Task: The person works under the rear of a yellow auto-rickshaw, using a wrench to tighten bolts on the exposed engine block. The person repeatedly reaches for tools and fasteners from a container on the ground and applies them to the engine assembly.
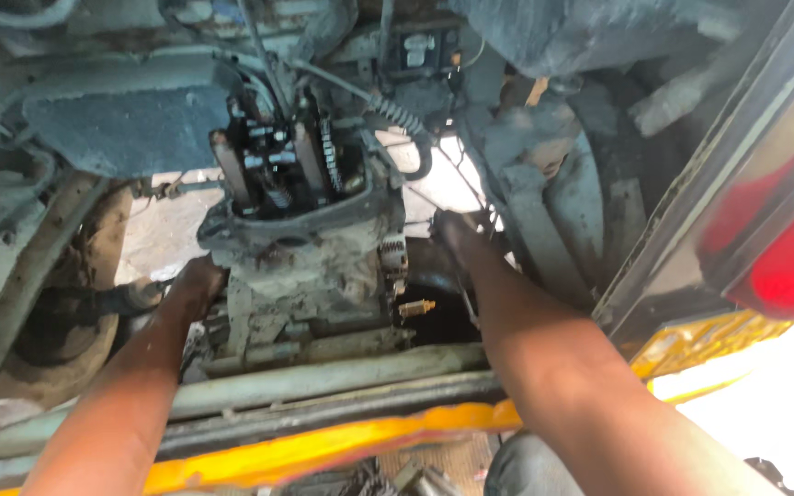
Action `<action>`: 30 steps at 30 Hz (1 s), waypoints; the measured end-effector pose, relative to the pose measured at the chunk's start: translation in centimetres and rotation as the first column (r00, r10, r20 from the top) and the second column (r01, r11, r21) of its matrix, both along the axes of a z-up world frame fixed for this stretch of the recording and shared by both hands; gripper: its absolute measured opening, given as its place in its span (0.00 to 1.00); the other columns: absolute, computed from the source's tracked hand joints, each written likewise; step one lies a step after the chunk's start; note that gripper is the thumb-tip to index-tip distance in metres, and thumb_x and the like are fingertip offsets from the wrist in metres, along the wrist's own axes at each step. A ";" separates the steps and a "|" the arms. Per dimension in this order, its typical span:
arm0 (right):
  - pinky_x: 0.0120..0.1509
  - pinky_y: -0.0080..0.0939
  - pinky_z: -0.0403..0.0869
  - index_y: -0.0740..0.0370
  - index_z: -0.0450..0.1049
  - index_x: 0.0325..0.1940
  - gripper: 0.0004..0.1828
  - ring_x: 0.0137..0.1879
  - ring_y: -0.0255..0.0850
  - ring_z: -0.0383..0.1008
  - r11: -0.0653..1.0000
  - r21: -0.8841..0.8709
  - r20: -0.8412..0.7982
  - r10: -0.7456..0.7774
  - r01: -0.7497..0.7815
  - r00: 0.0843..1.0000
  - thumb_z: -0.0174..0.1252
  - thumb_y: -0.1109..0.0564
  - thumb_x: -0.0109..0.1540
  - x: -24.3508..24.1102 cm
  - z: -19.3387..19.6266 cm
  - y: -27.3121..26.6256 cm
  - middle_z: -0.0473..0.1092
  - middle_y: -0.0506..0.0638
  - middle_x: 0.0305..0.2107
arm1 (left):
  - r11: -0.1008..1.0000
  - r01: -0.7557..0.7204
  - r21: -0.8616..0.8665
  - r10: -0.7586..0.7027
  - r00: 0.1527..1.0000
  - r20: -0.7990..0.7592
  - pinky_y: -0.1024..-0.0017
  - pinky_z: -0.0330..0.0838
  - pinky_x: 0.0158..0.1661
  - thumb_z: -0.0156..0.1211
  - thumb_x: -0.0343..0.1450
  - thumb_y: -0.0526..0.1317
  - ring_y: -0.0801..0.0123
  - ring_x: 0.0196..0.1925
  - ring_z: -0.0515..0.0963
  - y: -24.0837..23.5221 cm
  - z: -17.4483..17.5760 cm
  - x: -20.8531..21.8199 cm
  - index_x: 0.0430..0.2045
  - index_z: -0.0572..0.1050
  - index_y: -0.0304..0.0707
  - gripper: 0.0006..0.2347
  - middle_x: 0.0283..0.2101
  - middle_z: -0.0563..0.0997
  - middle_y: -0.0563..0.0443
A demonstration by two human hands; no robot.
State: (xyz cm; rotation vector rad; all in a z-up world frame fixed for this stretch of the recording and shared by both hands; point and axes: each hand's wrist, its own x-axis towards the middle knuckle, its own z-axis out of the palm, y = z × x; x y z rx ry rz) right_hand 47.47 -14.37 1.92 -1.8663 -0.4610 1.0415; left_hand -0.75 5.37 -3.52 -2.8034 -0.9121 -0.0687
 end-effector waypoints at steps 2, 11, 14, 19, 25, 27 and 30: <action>0.37 0.44 0.65 0.62 0.69 0.42 0.17 0.33 0.43 0.66 0.997 -0.036 -0.036 0.060 -0.061 0.998 0.41 0.48 0.67 -0.4 1.5 -0.4 0.68 0.54 0.32 | 0.939 -0.105 -0.327 0.194 0.948 0.253 0.55 0.75 0.44 0.47 0.72 0.39 0.42 0.45 0.81 -0.8 1.0 0.1 0.43 0.77 0.33 0.13 0.43 0.82 0.31; 0.27 0.40 0.63 0.59 0.69 0.34 0.15 0.25 0.38 0.64 0.986 -0.026 -0.087 0.161 -0.164 0.983 0.41 0.51 0.67 -1.4 5.3 -1.8 0.67 0.48 0.23 | 0.381 -0.148 -0.913 0.789 0.567 0.237 0.56 0.70 0.40 0.46 0.76 0.48 0.56 0.39 0.76 -5.3 6.5 2.7 0.45 0.77 0.26 0.19 0.42 0.82 0.36; 0.24 0.38 0.57 0.57 0.69 0.31 0.17 0.22 0.36 0.60 0.954 -0.235 0.023 0.195 -0.184 0.981 0.41 0.49 0.67 -1.2 5.4 -1.4 0.65 0.46 0.20 | 0.652 -0.143 -0.744 0.565 0.747 0.352 0.56 0.70 0.39 0.47 0.75 0.47 0.56 0.38 0.77 -5.4 6.4 2.6 0.44 0.77 0.27 0.19 0.40 0.81 0.37; 0.23 0.34 0.55 0.58 0.71 0.31 0.16 0.21 0.32 0.61 0.960 -0.185 -0.078 0.199 -0.211 0.977 0.42 0.53 0.67 -0.6 5.2 -1.1 0.67 0.44 0.21 | 0.410 -0.171 -0.896 0.786 0.564 0.252 0.54 0.70 0.33 0.46 0.75 0.49 0.56 0.35 0.75 -5.9 6.8 2.9 0.45 0.76 0.27 0.20 0.37 0.81 0.39; 0.25 0.39 0.64 0.58 0.70 0.37 0.09 0.23 0.38 0.66 0.998 0.028 -0.176 -0.055 0.061 0.983 0.48 0.53 0.65 -1.7 4.1 -1.6 0.69 0.49 0.24 | 0.642 -0.200 -0.741 0.572 0.768 0.289 0.53 0.74 0.33 0.46 0.75 0.48 0.48 0.34 0.82 -6.1 7.0 2.4 0.45 0.77 0.28 0.19 0.37 0.82 0.33; 0.28 0.42 0.66 0.59 0.70 0.39 0.09 0.26 0.40 0.65 0.987 0.074 -0.203 -0.123 0.140 0.971 0.50 0.52 0.64 -2.0 3.9 -1.3 0.69 0.51 0.26 | 0.397 -0.242 -0.885 0.786 0.587 0.192 0.46 0.72 0.36 0.47 0.78 0.48 0.38 0.39 0.82 -5.2 5.9 2.5 0.44 0.76 0.24 0.20 0.40 0.81 0.29; 0.36 0.47 0.65 0.61 0.69 0.40 0.12 0.31 0.41 0.63 0.978 0.053 -0.170 -0.189 0.200 0.967 0.50 0.49 0.64 -2.1 2.4 -0.9 0.68 0.51 0.29 | 0.889 -0.111 -0.445 0.264 0.917 0.299 0.53 0.75 0.43 0.46 0.74 0.40 0.42 0.44 0.82 -3.3 4.0 1.6 0.43 0.78 0.29 0.14 0.41 0.83 0.30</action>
